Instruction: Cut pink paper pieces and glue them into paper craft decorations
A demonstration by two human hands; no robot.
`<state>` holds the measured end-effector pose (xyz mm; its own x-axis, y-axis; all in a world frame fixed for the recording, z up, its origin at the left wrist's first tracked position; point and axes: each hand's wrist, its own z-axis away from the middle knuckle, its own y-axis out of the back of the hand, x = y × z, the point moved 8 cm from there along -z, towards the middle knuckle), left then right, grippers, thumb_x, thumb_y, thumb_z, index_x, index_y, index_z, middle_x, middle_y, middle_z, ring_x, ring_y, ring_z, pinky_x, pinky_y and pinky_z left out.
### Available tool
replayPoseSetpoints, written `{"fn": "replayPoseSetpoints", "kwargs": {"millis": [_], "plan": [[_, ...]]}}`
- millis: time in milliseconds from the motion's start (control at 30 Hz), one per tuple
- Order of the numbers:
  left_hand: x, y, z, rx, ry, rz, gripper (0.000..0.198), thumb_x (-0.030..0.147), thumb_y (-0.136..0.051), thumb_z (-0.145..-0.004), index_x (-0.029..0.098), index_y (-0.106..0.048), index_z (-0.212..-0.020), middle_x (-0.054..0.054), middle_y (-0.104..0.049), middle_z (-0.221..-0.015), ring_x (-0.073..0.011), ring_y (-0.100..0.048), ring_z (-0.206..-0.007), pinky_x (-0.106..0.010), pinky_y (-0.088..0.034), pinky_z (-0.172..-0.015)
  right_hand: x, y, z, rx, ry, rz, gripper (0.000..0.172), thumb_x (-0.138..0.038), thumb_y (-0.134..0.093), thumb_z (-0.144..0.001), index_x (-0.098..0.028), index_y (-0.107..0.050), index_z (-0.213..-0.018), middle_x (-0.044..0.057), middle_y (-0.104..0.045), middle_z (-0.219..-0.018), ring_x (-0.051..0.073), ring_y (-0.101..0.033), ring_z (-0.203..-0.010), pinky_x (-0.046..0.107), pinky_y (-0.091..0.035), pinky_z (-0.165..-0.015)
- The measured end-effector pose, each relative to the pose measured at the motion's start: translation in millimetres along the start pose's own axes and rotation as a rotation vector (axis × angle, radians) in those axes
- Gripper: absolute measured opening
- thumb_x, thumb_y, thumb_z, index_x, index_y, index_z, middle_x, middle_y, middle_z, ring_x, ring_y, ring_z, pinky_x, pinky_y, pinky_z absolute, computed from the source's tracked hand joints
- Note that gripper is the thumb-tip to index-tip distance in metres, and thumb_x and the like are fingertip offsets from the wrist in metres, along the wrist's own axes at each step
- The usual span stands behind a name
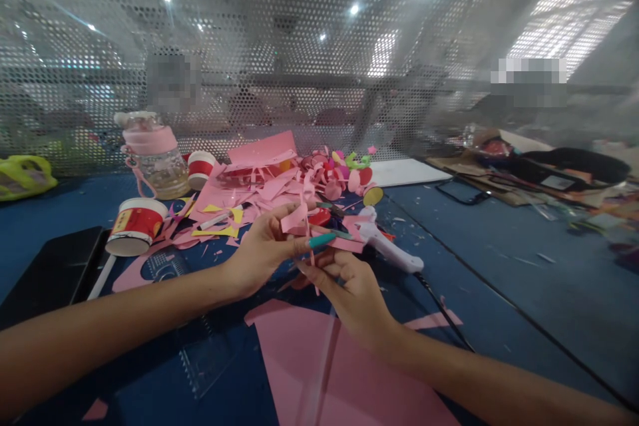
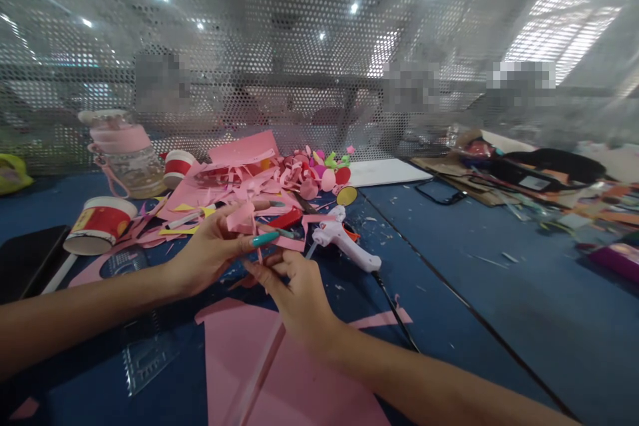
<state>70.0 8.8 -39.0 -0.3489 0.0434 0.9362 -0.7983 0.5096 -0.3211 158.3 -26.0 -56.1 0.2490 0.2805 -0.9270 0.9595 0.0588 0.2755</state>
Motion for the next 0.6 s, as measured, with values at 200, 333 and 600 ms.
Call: {"fn": "replayPoseSetpoints", "kwargs": {"millis": [200, 333, 600], "plan": [[-4.9, -6.0, 1.1, -0.104, 0.050, -0.056, 0.064, 0.029, -0.070, -0.068, 0.017, -0.044, -0.125, -0.002, -0.065, -0.074, -0.0100, -0.056, -0.051, -0.020, -0.047, -0.041, -5.3, -2.5, 0.2, -0.037, 0.033, -0.014, 0.032, -0.046, -0.055, -0.079, -0.021, -0.071, -0.066, 0.002, -0.068, -0.068, 0.017, -0.065, -0.070, 0.027, -0.053, -0.068], [-4.2, -12.2, 1.6, -0.179, 0.090, -0.101, 0.066, 0.032, -0.068, -0.070, 0.020, -0.040, -0.129, -0.009, -0.067, -0.095, -0.0111, -0.059, -0.054, -0.021, -0.047, -0.043, 3.1, -7.7, 1.1, -0.092, -0.029, -0.103, 0.030, -0.046, -0.054, -0.079, -0.022, -0.072, -0.071, 0.001, -0.069, -0.068, 0.017, -0.065, -0.068, 0.029, -0.055, -0.068], [0.5, -19.2, 2.6, -0.318, 0.123, -0.178, 0.062, 0.032, -0.064, -0.075, 0.023, -0.037, -0.131, -0.014, -0.065, -0.105, -0.0093, -0.057, -0.045, -0.023, -0.048, -0.045, 12.0, -13.7, 1.5, -0.160, -0.128, -0.136, 0.031, -0.045, -0.057, -0.077, -0.018, -0.069, -0.066, 0.004, -0.069, -0.069, 0.016, -0.065, -0.070, 0.028, -0.053, -0.067]]}}
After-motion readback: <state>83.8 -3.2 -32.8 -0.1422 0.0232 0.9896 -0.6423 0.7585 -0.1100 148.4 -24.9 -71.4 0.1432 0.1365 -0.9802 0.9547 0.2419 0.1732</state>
